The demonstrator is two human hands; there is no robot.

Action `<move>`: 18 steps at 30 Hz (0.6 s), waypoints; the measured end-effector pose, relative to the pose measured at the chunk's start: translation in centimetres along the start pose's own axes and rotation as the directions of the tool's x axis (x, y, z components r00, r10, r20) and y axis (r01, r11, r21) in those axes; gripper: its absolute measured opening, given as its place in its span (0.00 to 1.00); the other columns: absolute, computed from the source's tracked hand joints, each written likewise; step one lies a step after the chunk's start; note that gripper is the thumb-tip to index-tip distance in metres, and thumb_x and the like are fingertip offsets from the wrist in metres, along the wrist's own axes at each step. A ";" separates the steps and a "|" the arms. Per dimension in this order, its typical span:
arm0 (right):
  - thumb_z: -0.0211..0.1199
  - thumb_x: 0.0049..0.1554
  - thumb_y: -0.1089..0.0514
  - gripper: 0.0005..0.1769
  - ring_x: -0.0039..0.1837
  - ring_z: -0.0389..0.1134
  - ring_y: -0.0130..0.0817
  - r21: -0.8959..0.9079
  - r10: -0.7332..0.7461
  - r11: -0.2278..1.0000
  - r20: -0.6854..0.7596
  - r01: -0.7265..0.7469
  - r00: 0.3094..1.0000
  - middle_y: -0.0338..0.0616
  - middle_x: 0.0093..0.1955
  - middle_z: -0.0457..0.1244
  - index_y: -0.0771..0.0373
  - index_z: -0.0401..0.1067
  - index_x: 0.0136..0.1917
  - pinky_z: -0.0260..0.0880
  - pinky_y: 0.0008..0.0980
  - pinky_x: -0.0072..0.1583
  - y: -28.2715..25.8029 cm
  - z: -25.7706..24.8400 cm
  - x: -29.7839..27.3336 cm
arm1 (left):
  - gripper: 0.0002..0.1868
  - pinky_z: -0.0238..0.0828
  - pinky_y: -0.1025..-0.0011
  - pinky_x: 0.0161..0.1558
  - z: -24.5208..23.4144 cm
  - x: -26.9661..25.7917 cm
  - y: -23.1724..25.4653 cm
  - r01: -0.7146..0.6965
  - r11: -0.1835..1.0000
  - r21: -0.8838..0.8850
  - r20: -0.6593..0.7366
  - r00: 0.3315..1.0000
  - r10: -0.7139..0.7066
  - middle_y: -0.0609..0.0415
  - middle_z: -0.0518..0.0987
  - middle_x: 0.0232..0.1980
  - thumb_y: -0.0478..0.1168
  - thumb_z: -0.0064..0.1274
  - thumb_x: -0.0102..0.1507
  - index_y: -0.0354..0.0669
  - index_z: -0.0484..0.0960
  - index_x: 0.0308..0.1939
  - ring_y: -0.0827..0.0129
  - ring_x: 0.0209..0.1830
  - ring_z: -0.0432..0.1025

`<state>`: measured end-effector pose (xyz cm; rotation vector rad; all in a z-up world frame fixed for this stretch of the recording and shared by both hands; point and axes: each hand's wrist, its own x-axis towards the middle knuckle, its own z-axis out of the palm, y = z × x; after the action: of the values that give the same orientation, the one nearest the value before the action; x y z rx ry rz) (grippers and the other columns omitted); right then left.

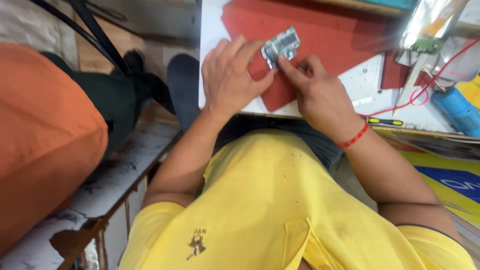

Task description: The person sits on the floor and repeatedly rubs a small green circuit board with a small abrasive pad. They hold the board with the left hand and scrub its surface with the right hand, occasionally flipping it over to treat the other side. The board is placed on a red mat on a low table.

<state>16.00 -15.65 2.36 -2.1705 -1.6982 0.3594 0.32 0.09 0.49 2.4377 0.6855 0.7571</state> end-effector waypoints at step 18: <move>0.56 0.57 0.69 0.35 0.43 0.69 0.57 0.023 0.166 0.986 -0.096 -0.164 0.981 0.58 0.56 0.61 0.53 0.65 0.77 0.71 0.50 0.44 0.6 0.4 0.2 | 0.25 0.67 0.57 0.38 0.0 0.0 0.8 0.081 0.996 0.048 0.073 0.994 -0.084 0.53 0.76 0.41 0.52 0.69 0.51 0.50 0.86 0.50 0.55 0.38 0.71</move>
<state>16.39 -15.55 1.76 -2.2853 -1.4638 0.3031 0.57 -0.54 0.96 2.4482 0.7767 0.6212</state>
